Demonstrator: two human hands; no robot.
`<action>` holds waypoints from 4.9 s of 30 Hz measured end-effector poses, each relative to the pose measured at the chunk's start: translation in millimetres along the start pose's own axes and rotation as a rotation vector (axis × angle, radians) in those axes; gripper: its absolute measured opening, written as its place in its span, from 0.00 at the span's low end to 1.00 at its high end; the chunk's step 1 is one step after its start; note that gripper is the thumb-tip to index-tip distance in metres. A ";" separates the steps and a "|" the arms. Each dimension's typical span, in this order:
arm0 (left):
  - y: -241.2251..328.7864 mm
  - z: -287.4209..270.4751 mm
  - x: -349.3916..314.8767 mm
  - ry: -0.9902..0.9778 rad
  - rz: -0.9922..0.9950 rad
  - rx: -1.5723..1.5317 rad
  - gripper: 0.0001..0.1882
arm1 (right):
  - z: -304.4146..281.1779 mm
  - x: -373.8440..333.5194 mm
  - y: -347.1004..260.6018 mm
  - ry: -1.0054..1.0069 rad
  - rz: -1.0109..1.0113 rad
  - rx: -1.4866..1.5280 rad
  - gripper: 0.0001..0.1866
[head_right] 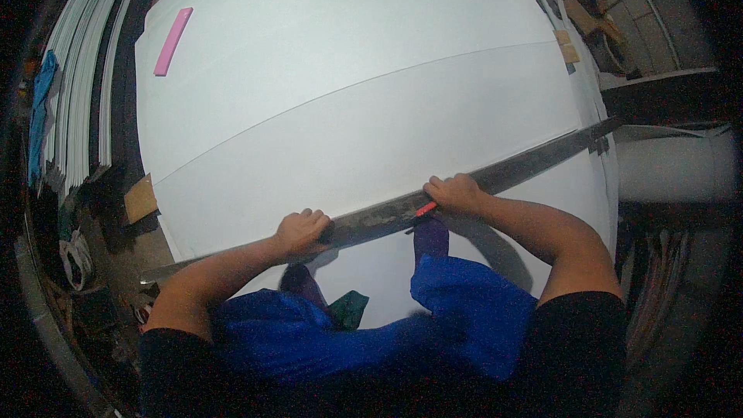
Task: The person uses a utility knife and a wooden straightedge to cut large white sheets on a workbench. They align the straightedge, score the sheets, and separate the cut pieces, stacking them on the table. A pink plastic ruler is also used to measure and mark sections before cutting.
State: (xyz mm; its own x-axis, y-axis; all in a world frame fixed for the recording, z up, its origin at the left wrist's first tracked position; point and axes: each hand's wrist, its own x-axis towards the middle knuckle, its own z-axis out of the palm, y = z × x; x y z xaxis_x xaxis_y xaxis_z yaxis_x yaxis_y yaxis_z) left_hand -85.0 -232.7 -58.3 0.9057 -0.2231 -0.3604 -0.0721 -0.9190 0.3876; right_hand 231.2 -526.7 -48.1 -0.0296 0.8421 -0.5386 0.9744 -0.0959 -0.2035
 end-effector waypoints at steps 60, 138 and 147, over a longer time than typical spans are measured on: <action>-236.7 -6.9 -257.9 1.559 -1.562 -0.459 0.20 | -280.8 417.9 -397.8 0.462 -0.456 0.048 0.22; -238.4 -80.8 -169.1 0.151 -0.990 -0.103 0.41 | -260.5 347.8 -226.4 0.205 -0.313 -0.034 0.30; -209.7 -91.3 -177.3 0.257 -1.070 -0.038 0.34 | -248.4 357.9 -233.4 0.183 -0.360 -0.030 0.25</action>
State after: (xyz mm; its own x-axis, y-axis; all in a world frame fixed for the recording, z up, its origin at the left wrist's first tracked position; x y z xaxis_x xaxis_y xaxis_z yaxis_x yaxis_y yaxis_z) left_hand -192.3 29.3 1.8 0.5526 0.7611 -0.3395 0.8108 -0.5852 0.0078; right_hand 48.5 -71.1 9.8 -0.3323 0.8998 -0.2825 0.9152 0.2353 -0.3271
